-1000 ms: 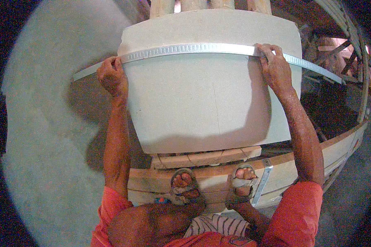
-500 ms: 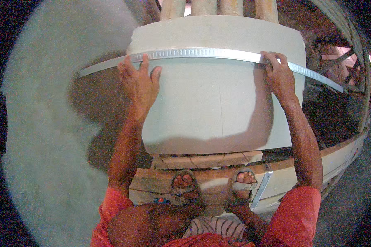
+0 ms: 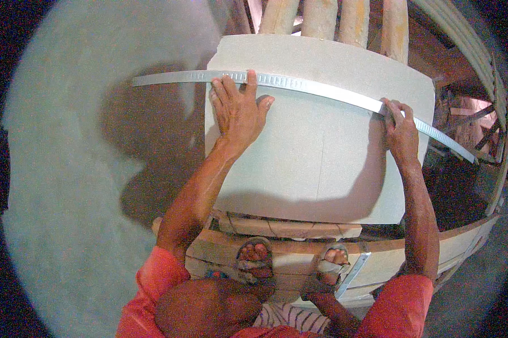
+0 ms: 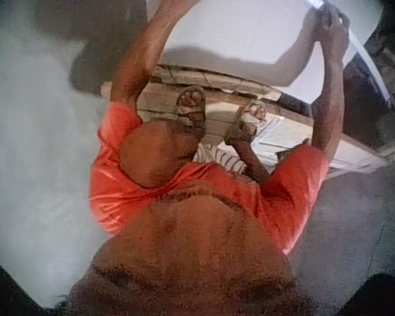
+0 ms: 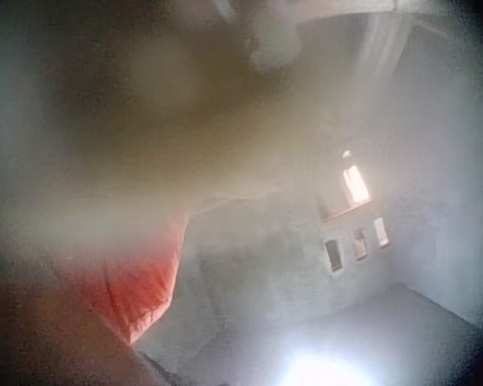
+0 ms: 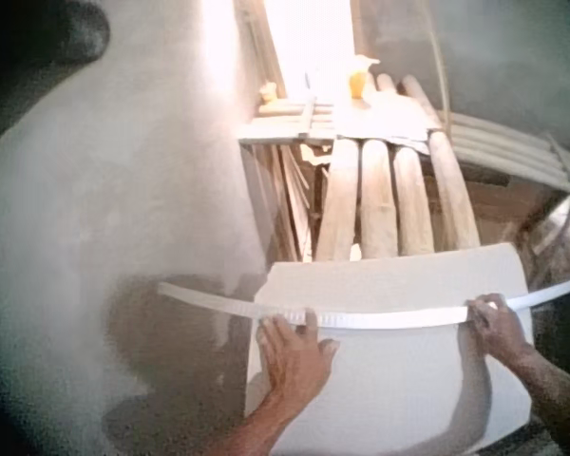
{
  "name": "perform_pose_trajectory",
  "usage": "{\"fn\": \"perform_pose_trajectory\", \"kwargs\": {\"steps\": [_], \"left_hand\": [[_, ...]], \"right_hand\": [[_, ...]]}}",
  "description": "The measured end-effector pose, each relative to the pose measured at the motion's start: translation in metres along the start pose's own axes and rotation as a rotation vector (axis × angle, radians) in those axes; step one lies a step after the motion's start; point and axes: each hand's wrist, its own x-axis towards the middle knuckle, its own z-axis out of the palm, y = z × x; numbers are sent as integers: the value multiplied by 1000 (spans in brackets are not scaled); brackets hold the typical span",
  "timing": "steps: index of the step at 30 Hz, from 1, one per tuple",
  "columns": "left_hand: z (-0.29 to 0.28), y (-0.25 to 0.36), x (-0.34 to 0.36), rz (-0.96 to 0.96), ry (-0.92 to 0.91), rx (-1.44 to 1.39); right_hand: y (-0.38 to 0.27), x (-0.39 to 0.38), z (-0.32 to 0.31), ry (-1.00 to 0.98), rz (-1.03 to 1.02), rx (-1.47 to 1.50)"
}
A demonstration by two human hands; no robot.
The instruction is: The person measures a piece of drywall, marks it using a straightedge and a utility knife, and then scores and snaps the board along the line.
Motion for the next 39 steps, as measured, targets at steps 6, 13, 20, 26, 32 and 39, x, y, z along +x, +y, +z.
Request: {"fn": "perform_pose_trajectory", "kwargs": {"steps": [6, 13, 20, 26, 32, 39], "left_hand": [[2, 2, -2, -14, 43, -50], [0, -4, -3, -3, 66, -98], [9, -3, -6, 17, 169, -157], [19, -7, -9, -7, 74, -251], [24, -8, -11, 53, 180, -381], [34, -11, -13, 43, 109, -380]], "right_hand": [[-5, 17, -36, 94, -25, 9], [-134, 71, -60, -454, -201, 471], [-244, 105, -24, -496, -491, 92], [-288, 126, 1, -446, -896, 151], [-294, 135, 46, -325, -802, 93], [-311, 115, 17, -340, -869, 43]]}}
